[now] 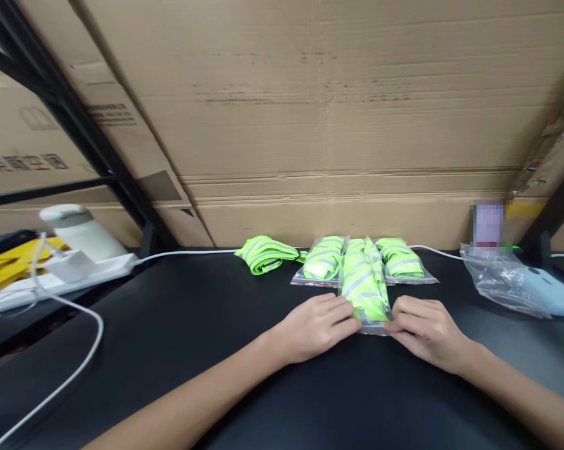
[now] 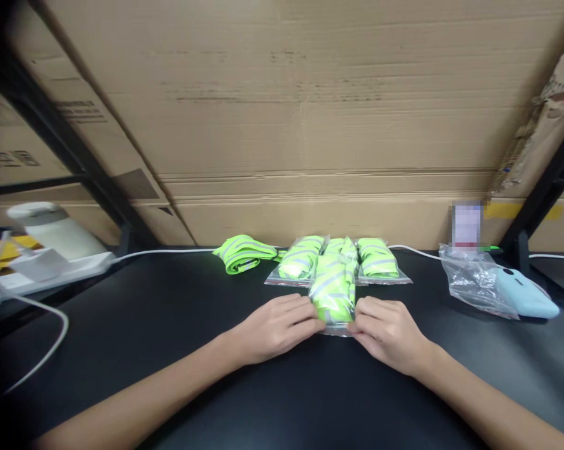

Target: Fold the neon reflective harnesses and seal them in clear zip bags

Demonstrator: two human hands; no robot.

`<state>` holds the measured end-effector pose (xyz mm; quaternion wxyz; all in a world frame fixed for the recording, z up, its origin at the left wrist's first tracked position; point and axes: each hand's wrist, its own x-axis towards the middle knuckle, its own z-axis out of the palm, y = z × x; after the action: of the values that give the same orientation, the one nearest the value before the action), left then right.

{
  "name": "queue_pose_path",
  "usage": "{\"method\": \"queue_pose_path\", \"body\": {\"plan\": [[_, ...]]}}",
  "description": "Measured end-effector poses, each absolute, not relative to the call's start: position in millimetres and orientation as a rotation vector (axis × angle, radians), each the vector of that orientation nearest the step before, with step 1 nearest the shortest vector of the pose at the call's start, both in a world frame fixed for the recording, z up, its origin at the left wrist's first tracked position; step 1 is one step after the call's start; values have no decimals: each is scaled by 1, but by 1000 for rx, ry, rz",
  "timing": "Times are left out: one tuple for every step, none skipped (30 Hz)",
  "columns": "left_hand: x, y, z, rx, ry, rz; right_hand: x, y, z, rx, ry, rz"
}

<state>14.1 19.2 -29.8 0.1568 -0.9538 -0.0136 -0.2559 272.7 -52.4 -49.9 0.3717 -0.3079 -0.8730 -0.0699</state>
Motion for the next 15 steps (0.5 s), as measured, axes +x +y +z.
{"method": "queue_pose_path", "body": {"plan": [[13,20,-30,-2749,-54,-723,272,-52,-51,-788,-2230,-189],[13,21,-29,-2764,-71,-717,272,-52,-52,-792,-2227,-196],[12,21,-29,-2776,-85,-711,271,-52,-51,-801,-2232,-200],[12,20,-29,-2786,-97,-704,271,-52,-50,-813,-2241,-195],[13,19,-30,-2794,-109,-700,271,-52,-49,-826,-2248,-188],[14,18,-30,-2803,-124,-704,270,-53,-48,-836,-2253,-182],[15,17,-31,-2817,-140,-713,270,-53,-47,-843,-2256,-177],[16,15,-32,-2836,-159,-732,270,-54,-47,-847,-2258,-176],[17,14,-34,-2855,-179,-767,269,-54,-47,-846,-2259,-181],[18,13,-35,-2871,-200,-814,269,-54,-47,-842,-2263,-191],[19,12,-37,-2882,-217,-867,268,-54,-48,-839,-2265,-202],[20,11,-40,-2888,-229,-921,267,-54,-49,-837,-2263,-212],[21,11,-42,-2886,-235,-971,265,-54,-51,-832,-2257,-227],[22,11,-44,-2880,-235,-1013,264,-53,-52,-827,-2249,-244],[22,11,-46,-2874,-229,-1041,263,-53,-52,-823,-2240,-261]]}}
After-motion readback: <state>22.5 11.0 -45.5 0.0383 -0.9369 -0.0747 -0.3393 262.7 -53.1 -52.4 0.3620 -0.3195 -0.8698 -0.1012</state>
